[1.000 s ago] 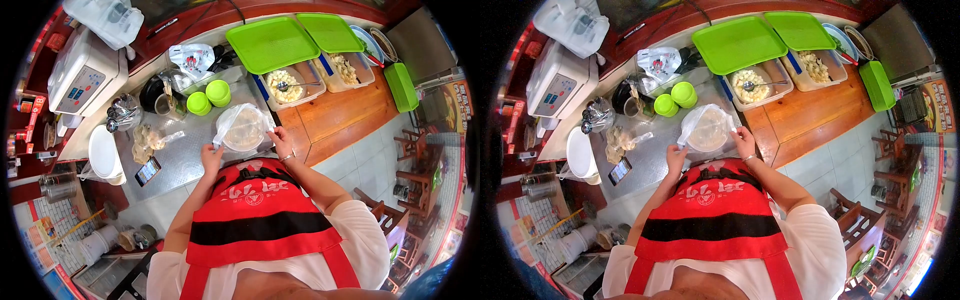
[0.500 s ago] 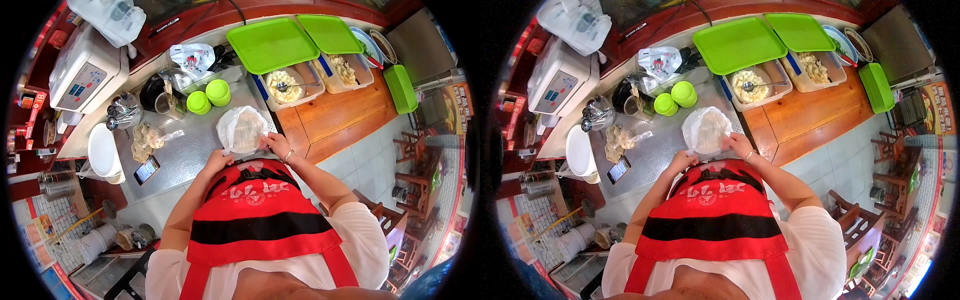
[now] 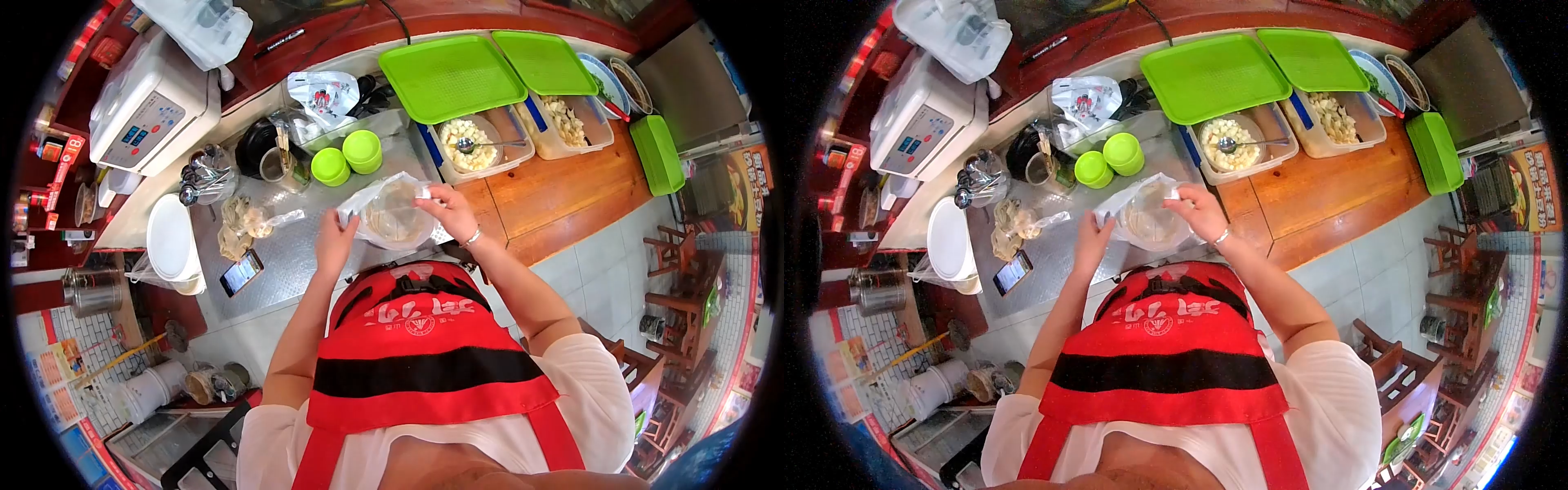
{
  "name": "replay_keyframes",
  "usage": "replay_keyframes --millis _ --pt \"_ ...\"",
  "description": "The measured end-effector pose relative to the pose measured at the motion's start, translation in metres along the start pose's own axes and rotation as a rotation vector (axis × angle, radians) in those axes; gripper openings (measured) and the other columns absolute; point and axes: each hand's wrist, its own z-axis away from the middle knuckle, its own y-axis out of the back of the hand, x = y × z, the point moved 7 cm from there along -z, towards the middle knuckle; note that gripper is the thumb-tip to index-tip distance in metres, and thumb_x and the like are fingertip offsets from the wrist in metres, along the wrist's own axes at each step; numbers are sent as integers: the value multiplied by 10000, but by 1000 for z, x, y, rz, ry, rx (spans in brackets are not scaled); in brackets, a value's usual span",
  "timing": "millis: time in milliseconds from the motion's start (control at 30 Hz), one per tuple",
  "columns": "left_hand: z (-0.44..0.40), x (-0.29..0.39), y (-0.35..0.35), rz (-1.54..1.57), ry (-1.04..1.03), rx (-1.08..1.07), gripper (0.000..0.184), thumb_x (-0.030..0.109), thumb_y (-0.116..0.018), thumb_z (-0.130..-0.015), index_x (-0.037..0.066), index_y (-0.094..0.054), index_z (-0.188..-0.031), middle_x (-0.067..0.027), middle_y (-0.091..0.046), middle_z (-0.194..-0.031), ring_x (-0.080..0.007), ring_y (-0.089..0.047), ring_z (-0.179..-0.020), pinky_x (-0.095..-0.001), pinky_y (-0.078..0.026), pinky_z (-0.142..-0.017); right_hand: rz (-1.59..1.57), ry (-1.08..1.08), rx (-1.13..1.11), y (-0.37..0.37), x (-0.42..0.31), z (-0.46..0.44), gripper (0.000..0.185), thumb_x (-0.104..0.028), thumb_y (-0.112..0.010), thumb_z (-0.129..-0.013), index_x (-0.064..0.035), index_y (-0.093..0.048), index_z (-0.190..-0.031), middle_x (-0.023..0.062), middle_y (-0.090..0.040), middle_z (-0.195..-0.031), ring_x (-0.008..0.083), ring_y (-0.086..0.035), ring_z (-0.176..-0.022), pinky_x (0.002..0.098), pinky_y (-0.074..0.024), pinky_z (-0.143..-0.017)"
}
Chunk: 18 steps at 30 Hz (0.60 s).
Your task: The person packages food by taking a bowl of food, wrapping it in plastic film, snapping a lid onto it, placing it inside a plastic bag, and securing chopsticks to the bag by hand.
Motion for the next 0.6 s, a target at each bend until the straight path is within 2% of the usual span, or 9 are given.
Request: replay_keyframes --millis 33,67,100,133,200,233,300,400,600 --pt "-5 3 0 0 -1 5 272 276 -599 -901 8 -614 -944 -55 -651 -797 -174 -613 -732 -290 -484 -683 233 211 -15 -8 -18 -3 193 -176 -604 -915 -5 -644 -994 41 -656 -898 115 -605 -854 259 -461 -809" --pt "-7 22 15 -3 -226 209 266 268 -598 -901 7 -594 -952 -45 -628 -772 -178 -599 -701 -295 -478 -664 233 217 -16 -16 -23 -5 193 -176 -604 -915 -5 -644 -994 41 -656 -898 115 -605 -854 259 -461 -809" --pt "-4 38 28 -8 -450 412 261 260 -597 -901 6 -574 -960 -35 -605 -746 -182 -586 -669 -301 -471 -646 -31 35 -43 -26 -14 -5 193 -183 -586 -922 -8 -645 -977 33 -658 -894 112 -608 -840 251 -459 -783" --pt "-12 37 27 -8 -449 417 261 260 -597 -901 6 -574 -960 -35 -605 -746 -182 -586 -669 -301 -471 -646 -294 -149 -72 -37 -7 -5 197 -189 -568 -928 -10 -645 -961 25 -660 -889 109 -610 -825 243 -458 -758" --pt "-40 10 -14 570 -76 -181 208 228 -590 -909 26 -552 -944 -21 -572 -739 -151 -576 -662 -295 -471 -644 -431 -195 -87 -43 -10 -8 188 -177 -567 -928 -8 -629 -983 30 -641 -836 116 -591 -740 251 -465 -725" --pt "-39 18 -7 569 -77 -175 208 228 -590 -909 26 -552 -944 -21 -572 -739 -151 -576 -662 -295 -471 -644 -536 -243 1 -37 -11 -9 184 -167 -565 -927 -8 -619 -1000 30 -631 -817 113 -580 -719 249 -462 -706" --pt "-32 43 2 1147 147 -334 153 201 -575 -920 50 -552 -920 -12 -566 -752 -120 -554 -656 -291 -472 -648 -735 -285 86 -26 -7 -10 209 -162 -559 -929 4 -596 -1049 24 -603 -789 101 -551 -699 243 -442 -680" --pt "-25 60 12 1239 169 -453 126 181 -554 -931 55 -549 -930 -22 -573 -779 -100 -529 -658 -287 -474 -678 -831 -268 99 -12 -27 -6 247 -188 -563 -932 20 -588 -1063 17 -580 -777 104 -529 -694 245 -422 -673" --pt "-11 74 27 1246 138 -451 161 137 -542 -923 14 -524 -1026 -50 -581 -845 -92 -500 -683 -287 -468 -731 -905 -327 89 -9 -41 -1 286 -205 -580 -926 27 -585 -1094 10 -567 -773 101 -514 -689 245 -408 -664"
